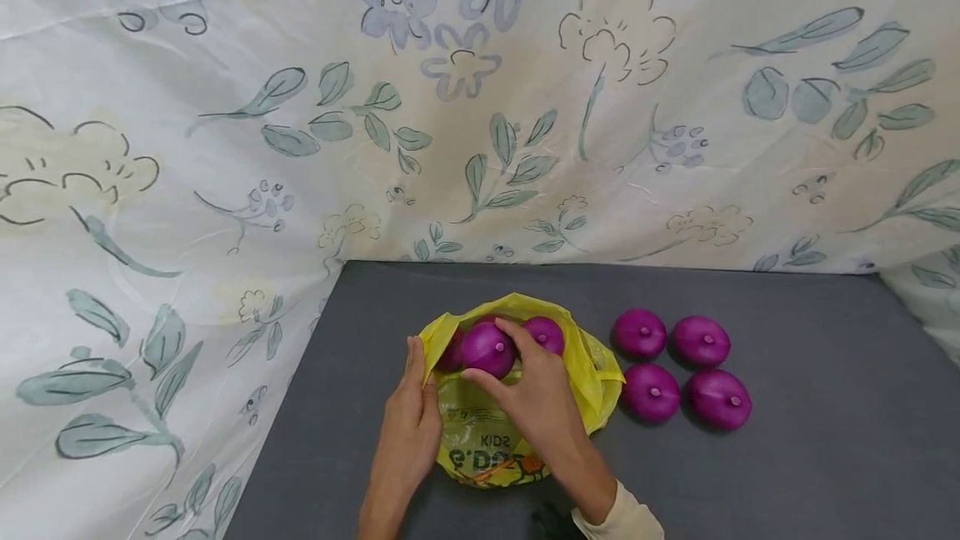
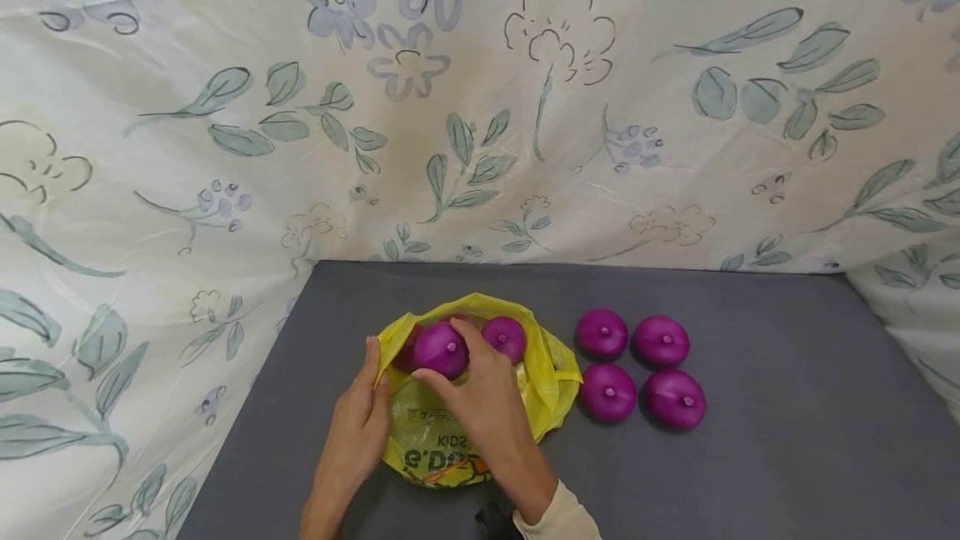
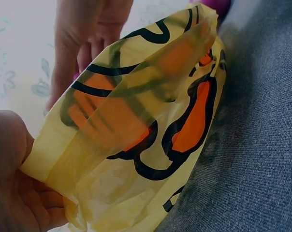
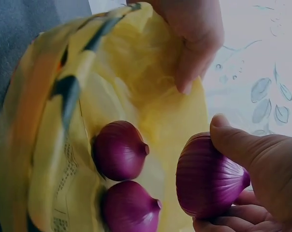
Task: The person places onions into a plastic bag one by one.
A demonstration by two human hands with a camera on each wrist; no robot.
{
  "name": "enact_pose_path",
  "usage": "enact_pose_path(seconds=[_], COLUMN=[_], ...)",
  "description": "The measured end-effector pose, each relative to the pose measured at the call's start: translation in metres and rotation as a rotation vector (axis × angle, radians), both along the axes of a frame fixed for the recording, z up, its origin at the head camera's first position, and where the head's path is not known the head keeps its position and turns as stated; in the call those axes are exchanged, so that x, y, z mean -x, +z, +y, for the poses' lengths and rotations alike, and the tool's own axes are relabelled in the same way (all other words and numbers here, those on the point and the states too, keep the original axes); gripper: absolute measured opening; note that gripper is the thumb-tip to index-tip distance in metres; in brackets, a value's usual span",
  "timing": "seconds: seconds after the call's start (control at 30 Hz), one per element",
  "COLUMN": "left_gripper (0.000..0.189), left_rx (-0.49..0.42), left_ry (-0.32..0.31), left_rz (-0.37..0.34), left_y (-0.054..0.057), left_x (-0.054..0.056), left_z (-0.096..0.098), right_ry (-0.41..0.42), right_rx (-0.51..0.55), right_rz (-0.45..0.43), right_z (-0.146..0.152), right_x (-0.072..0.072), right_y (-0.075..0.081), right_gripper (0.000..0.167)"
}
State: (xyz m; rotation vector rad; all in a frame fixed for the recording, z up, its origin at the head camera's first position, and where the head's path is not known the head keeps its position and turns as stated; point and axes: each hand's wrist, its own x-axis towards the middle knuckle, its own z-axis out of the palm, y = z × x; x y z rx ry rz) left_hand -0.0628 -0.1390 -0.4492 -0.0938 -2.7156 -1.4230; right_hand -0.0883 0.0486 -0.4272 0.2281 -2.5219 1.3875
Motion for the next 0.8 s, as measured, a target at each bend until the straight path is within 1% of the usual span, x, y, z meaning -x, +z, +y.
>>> enact_pose_path(seconds=[0.17, 0.33, 0.43, 0.53, 0.67, 0.8], left_gripper=[0.062, 0.062, 0.063, 0.064, 0.063, 0.063], left_rx=[0.004, 0.002, -0.003, -0.003, 0.003, 0.002], left_ry=[0.006, 0.008, 0.007, 0.013, 0.025, 0.028], left_rz=[0.005, 0.008, 0.007, 0.009, 0.002, -0.007], left_y=[-0.001, -0.001, -0.002, -0.002, -0.002, -0.002], left_x=[0.0, 0.0, -0.001, -0.001, -0.001, -0.001], left_z=[0.0, 0.001, 0.001, 0.001, 0.0, -0.001], right_ry=[0.0, 0.012, 0.025, 0.043, 0.074, 0.101], right_rx=[-0.009, -0.029, -0.03, -0.041, -0.054, -0.054], right_rz=[-0.006, -0.028, -0.044, -0.04, -0.024, -0.039], right_z=[-0.005, -0.01, -0.014, -0.018, -0.025, -0.032], right_x=[0.003, 0.008, 0.009, 0.009, 0.01, 0.01], right_y=[-0.003, -0.012, -0.018, -0.024, -0.028, -0.032], right_gripper=[0.083, 0.081, 0.079, 0.078, 0.077, 0.076])
